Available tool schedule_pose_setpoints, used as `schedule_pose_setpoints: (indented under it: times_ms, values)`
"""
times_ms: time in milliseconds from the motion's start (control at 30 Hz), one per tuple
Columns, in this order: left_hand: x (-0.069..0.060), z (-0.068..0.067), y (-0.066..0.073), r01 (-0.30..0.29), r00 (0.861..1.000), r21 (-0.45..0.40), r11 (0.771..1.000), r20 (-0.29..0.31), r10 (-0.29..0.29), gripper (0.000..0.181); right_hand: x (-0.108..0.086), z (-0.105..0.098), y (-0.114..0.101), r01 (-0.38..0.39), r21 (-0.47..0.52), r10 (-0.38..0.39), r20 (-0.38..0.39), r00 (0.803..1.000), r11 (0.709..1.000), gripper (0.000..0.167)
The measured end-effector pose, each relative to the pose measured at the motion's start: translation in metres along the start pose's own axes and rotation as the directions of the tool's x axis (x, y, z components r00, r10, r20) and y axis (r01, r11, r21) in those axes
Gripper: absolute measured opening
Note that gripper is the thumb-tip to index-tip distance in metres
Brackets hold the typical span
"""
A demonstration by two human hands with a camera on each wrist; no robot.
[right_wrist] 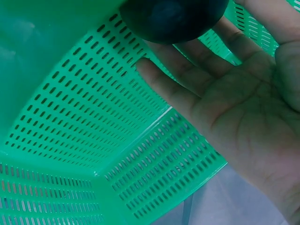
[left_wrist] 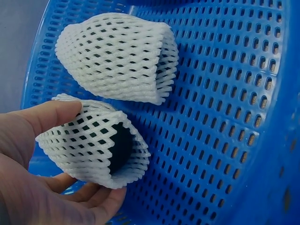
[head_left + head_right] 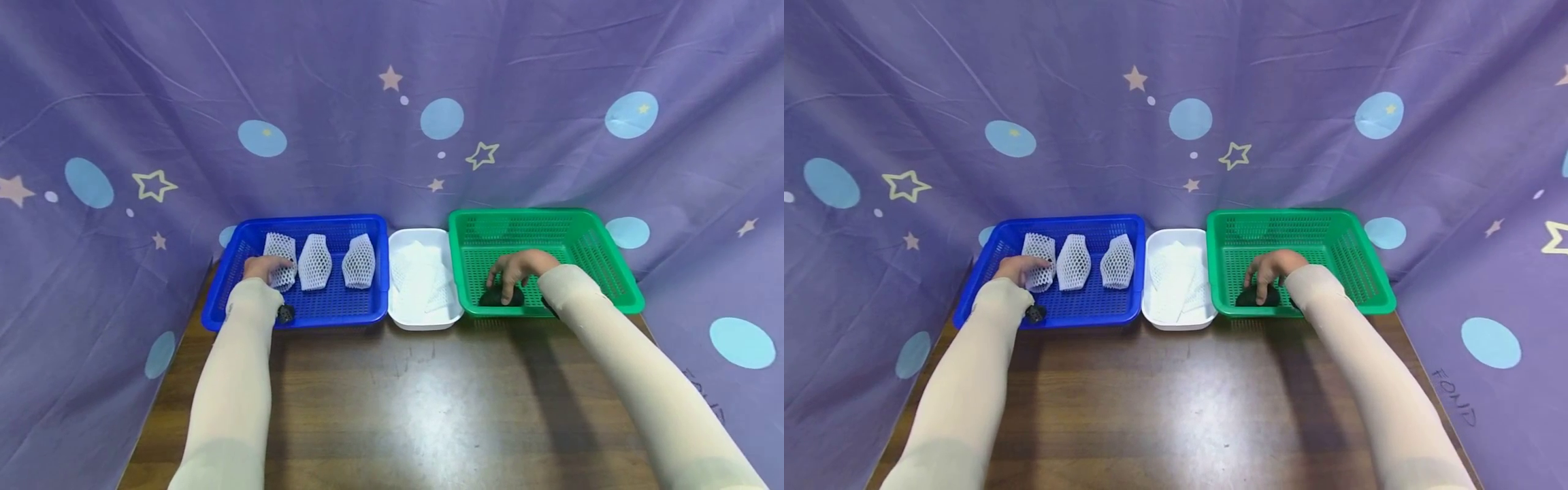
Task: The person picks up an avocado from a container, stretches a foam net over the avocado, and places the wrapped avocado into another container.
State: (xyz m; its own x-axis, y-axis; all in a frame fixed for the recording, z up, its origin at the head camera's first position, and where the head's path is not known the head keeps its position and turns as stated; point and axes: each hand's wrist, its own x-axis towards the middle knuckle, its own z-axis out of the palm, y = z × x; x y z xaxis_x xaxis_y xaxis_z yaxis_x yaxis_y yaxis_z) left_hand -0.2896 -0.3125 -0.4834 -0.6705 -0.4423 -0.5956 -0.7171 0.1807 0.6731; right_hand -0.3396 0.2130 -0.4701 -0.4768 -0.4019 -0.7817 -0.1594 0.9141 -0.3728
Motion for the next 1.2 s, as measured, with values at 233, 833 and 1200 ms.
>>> schedule_pose_setpoints:
  times_ms: [233,833,1200]
  values:
    - [-0.004,0.002,-0.002,0.006,1.000,-0.023,1.000,-0.012,-0.007,0.094,0.002,0.004,0.000,-0.037,0.030,0.037,-0.016,0.999,0.999,0.068]
    - [-0.006,0.004,0.004,-0.081,0.993,-0.076,0.994,-0.088,0.074,0.060,-0.005,0.011,-0.004,-0.067,0.070,0.070,-0.043,0.997,0.995,0.073]
    - [-0.029,0.014,0.017,-0.067,0.988,0.000,0.998,-0.138,0.067,0.075,-0.008,0.013,0.005,-0.031,0.060,0.039,-0.142,0.989,0.998,0.070]
